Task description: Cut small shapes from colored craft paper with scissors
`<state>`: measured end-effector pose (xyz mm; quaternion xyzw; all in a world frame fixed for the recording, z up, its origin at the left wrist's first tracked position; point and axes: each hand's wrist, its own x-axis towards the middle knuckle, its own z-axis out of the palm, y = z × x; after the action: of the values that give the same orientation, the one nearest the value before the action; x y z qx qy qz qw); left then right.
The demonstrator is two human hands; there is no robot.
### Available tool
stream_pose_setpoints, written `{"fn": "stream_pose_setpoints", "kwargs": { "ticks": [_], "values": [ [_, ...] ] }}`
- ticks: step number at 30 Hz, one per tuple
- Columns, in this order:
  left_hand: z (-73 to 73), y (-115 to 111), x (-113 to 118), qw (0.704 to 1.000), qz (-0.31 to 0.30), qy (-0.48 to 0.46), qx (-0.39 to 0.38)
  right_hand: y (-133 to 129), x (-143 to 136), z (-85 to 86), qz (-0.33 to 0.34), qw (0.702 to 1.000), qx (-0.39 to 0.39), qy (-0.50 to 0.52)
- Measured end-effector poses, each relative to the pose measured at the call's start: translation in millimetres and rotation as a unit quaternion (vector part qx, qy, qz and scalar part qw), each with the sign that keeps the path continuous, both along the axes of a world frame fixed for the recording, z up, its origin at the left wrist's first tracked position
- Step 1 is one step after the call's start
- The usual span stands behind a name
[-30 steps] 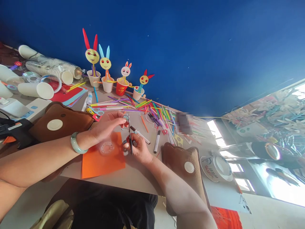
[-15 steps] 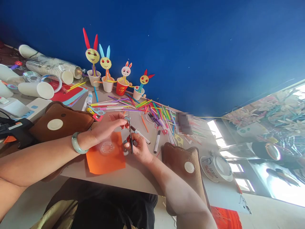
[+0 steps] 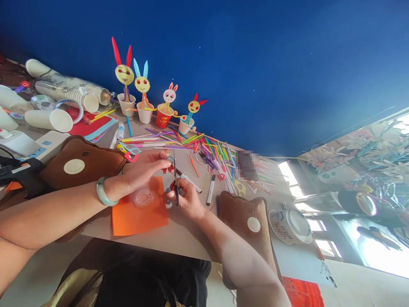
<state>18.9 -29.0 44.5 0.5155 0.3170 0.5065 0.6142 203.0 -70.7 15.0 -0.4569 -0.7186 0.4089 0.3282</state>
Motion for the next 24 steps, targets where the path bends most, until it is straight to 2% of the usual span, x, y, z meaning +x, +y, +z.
{"fn": "stream_pose_setpoints", "kwargs": {
  "ticks": [12, 24],
  "values": [
    [-4.6, 0.6, 0.3, 1.000, -0.004, -0.001, -0.005, 0.1, 0.0, -0.9, 0.001, 1.000, 0.004, 0.002],
    [-1.6, -0.8, -0.2, 1.000, -0.011, -0.008, -0.007, -0.2, -0.2, 0.7, -0.006, 1.000, 0.004, -0.006]
  ]
}}
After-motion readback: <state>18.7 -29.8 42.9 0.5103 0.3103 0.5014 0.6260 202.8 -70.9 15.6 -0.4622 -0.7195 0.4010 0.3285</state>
